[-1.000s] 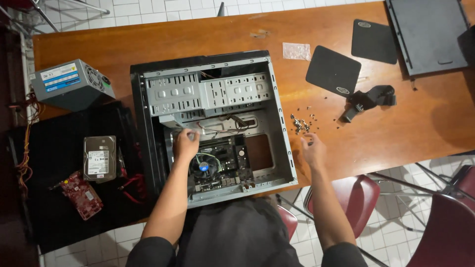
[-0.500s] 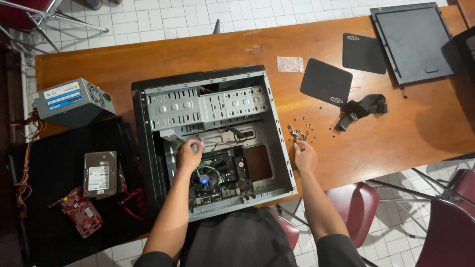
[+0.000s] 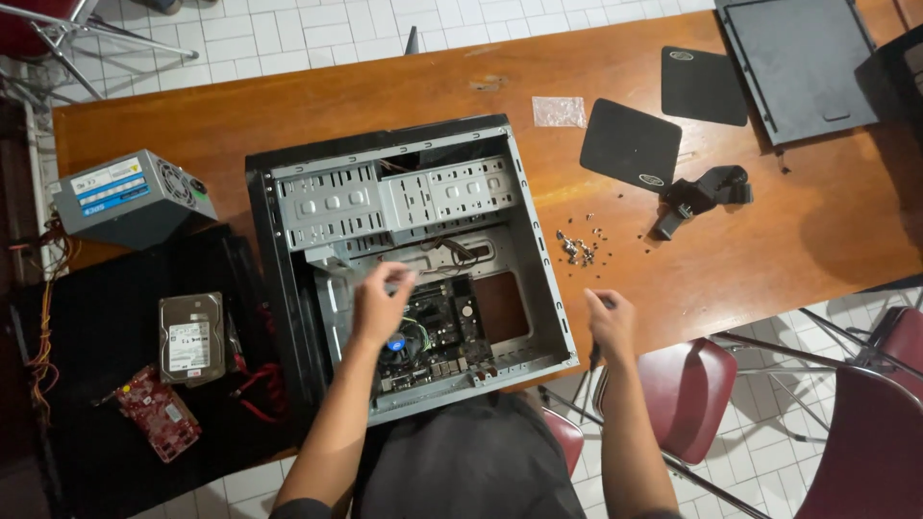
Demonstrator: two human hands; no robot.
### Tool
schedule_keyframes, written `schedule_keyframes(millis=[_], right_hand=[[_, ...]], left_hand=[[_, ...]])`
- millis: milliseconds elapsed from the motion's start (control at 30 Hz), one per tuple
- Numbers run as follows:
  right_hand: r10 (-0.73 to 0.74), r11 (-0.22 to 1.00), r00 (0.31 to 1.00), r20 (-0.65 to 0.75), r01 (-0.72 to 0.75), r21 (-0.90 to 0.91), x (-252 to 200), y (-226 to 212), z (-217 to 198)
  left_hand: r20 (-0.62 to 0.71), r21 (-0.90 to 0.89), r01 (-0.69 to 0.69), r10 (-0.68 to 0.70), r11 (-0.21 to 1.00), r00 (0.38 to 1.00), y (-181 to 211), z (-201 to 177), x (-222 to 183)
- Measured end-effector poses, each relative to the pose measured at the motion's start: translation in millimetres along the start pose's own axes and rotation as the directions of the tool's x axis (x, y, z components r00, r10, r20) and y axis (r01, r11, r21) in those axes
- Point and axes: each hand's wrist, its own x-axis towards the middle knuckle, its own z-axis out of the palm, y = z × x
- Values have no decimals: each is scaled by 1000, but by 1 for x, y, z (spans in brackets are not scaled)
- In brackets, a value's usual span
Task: Securing a motherboard to a computer case by driving screws into the standoffs using a screwdriver.
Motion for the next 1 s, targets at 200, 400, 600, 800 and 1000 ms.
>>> schedule_keyframes(millis=[200,400,600,800,1000], right_hand=[[46,944,989,138,-88,319,-86,-114,-84],[-141,967,912,386,43,251,-138,-150,-79],[-179,968,759,626,21,251,-158,-191,-53],[-184,983,612,769,98,158,-165,-221,-25],[-239,959,390,889,240,152,-160,-250,-22]], left_hand=[[202,-279,-353,414,893,888,77,37,-57],[255,-386,-576,683,721,685,99,58,-93],[225,-264,-731,777,630,588,85,22,-91],[182,-129,-710,721,692,669,61,-12,-104],[30,-18,-649,649,761,760,52,-25,-125]])
